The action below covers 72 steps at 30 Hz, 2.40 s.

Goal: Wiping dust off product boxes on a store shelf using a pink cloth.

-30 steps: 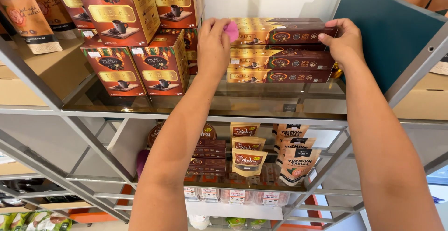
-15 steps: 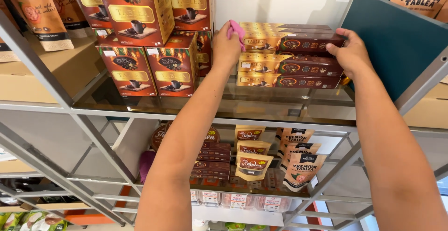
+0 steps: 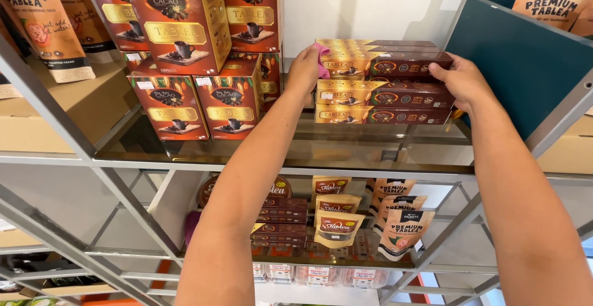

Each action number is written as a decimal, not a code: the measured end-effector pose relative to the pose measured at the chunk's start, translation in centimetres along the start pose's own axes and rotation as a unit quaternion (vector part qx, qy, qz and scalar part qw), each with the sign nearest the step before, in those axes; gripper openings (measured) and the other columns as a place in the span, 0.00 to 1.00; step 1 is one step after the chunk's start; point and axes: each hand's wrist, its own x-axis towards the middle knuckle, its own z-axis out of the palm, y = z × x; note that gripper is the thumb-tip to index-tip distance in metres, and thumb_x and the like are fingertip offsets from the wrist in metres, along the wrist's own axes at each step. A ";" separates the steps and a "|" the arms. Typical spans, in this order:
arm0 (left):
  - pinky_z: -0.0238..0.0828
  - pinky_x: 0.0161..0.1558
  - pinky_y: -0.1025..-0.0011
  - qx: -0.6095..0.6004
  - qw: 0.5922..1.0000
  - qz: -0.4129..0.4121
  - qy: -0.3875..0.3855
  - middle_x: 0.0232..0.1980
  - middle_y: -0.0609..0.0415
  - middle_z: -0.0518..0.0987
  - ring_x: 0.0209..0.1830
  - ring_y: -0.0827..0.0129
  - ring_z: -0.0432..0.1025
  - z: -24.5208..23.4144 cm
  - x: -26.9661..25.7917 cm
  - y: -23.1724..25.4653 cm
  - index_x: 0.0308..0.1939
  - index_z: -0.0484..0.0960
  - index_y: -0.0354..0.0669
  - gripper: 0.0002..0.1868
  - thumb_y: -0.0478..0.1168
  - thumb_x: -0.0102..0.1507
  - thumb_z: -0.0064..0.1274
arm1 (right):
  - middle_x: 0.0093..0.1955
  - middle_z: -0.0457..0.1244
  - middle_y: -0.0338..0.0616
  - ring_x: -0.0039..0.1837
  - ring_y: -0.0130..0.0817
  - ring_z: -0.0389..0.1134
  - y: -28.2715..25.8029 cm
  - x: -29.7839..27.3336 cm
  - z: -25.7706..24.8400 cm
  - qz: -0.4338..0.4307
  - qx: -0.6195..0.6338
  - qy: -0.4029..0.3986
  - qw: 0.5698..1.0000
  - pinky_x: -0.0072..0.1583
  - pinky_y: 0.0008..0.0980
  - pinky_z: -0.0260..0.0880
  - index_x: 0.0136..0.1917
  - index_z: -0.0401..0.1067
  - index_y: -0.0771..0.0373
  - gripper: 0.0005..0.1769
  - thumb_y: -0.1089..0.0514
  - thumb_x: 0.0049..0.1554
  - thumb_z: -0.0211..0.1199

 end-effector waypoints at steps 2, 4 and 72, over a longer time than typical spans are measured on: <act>0.73 0.41 0.68 0.011 1.000 0.006 -0.004 0.42 0.51 0.80 0.31 0.69 0.73 -0.2 0.5 -0.5 0.62 0.77 0.40 0.24 0.51 0.72 0.39 | 0.62 0.68 0.45 0.60 0.33 0.69 0.2 0.1 0.0 0.000 0.001 -0.008 1.000 0.60 0.35 0.72 0.73 0.66 0.61 0.24 0.57 0.65 0.60; 0.72 0.42 0.68 0.021 1.000 0.009 -0.008 0.43 0.51 0.79 0.32 0.69 0.72 -0.4 0.7 -0.9 0.62 0.78 0.39 0.25 0.52 0.72 0.40 | 0.62 0.68 0.45 0.59 0.33 0.70 0.3 0.0 0.0 0.002 0.002 -0.015 1.000 0.59 0.35 0.73 0.69 0.70 0.63 0.20 0.56 0.65 0.60; 0.69 0.68 0.61 0.291 0.793 0.516 0.140 0.65 0.43 0.73 0.66 0.51 0.71 -0.6 -12.9 4.4 0.57 0.78 0.37 0.18 0.24 0.64 0.45 | 0.62 0.67 0.44 0.61 0.34 0.68 0.3 -14.3 -1.6 -0.121 -0.201 -0.004 0.972 0.62 0.36 0.69 0.67 0.67 0.67 0.29 0.60 0.55 0.73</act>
